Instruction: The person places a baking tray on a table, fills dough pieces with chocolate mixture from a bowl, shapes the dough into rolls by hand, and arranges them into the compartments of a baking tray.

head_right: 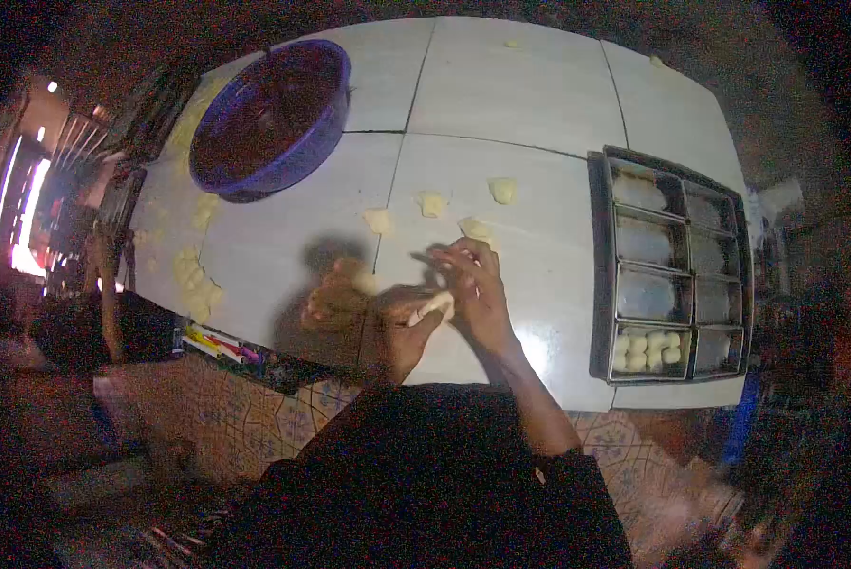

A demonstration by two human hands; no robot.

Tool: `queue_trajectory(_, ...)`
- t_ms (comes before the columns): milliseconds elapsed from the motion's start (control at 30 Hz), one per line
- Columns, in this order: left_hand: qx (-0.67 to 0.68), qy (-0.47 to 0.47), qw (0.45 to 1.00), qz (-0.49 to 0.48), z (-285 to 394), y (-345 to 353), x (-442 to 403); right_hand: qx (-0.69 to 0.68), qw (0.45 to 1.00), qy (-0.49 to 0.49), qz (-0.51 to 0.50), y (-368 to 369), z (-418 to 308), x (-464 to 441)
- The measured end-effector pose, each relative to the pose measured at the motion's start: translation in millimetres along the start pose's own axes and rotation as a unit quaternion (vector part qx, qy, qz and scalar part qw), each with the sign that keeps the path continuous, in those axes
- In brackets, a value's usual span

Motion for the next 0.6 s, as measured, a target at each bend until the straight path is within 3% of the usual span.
queue_trajectory(33, 0.033, -0.058, 0.996, -0.060, -7, -1, -2, 0.116, 0.987, -0.085, -0.066, 5, -8, 0)
queue_trajectory(67, 0.331, -0.154, 0.923, -0.125, -9, 5, -4, 0.112, 0.986, -0.073, -0.100, 13, 9, 3)
queue_trajectory(100, 0.638, -0.236, 0.723, -0.121, -38, 19, 1, 0.112, 0.983, -0.061, -0.131, 18, 26, 6)
queue_trajectory(167, 0.695, -0.238, 0.667, -0.123, -33, 17, -2, 0.112, 0.987, -0.040, -0.109, 20, 34, -1)
queue_trajectory(200, 0.600, -0.267, 0.748, -0.094, -13, 9, -9, 0.007, 0.992, 0.049, -0.115, 16, 41, -2)
queue_trajectory(233, 0.633, -0.250, 0.716, -0.155, -9, 7, -19, -0.100, 0.978, 0.139, -0.119, 15, 48, 0)
queue_trajectory(300, 0.681, -0.208, 0.643, -0.280, 2, -5, -44, -0.201, 0.953, 0.173, -0.148, 8, 60, -5)
queue_trajectory(333, 0.648, -0.138, 0.693, -0.286, 9, -18, -61, -0.164, 0.956, 0.148, -0.195, 14, 51, -12)
queue_trajectory(367, 0.630, -0.121, 0.724, -0.252, -5, -35, -90, -0.182, 0.959, 0.131, -0.173, 15, 56, -12)
queue_trajectory(400, 0.508, -0.094, 0.833, -0.196, 23, -59, -121, -0.168, 0.965, 0.120, -0.164, 13, 57, -15)
queue_trajectory(433, 0.417, -0.064, 0.896, -0.142, -7, -89, -165, -0.155, 0.970, 0.107, -0.154, 11, 58, -18)
queue_trajectory(467, 0.351, -0.041, 0.935, -0.042, 4, -119, -203, -0.144, 0.975, 0.096, -0.137, 7, 65, -18)
queue_trajectory(500, 0.280, -0.018, 0.958, 0.059, 17, -148, -237, -0.141, 0.979, 0.074, -0.127, 3, 68, -19)
queue_trajectory(533, 0.159, 0.043, 0.981, 0.099, 28, -174, -261, -0.147, 0.980, 0.075, -0.113, 4, 64, -22)
queue_trajectory(567, -0.061, 0.056, 0.989, 0.125, 40, -196, -284, -0.155, 0.980, 0.076, -0.096, 3, 60, -22)
queue_trajectory(600, -0.227, 0.010, 0.957, 0.181, 4, -214, -327, -0.127, 0.985, 0.073, -0.092, -8, 75, -19)
Point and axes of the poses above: each hand's wrist, its own x-axis away from the middle knuckle, its own y-axis out of the palm, z = x × y, the point moved 4 cm from there along -x, towards the middle knuckle
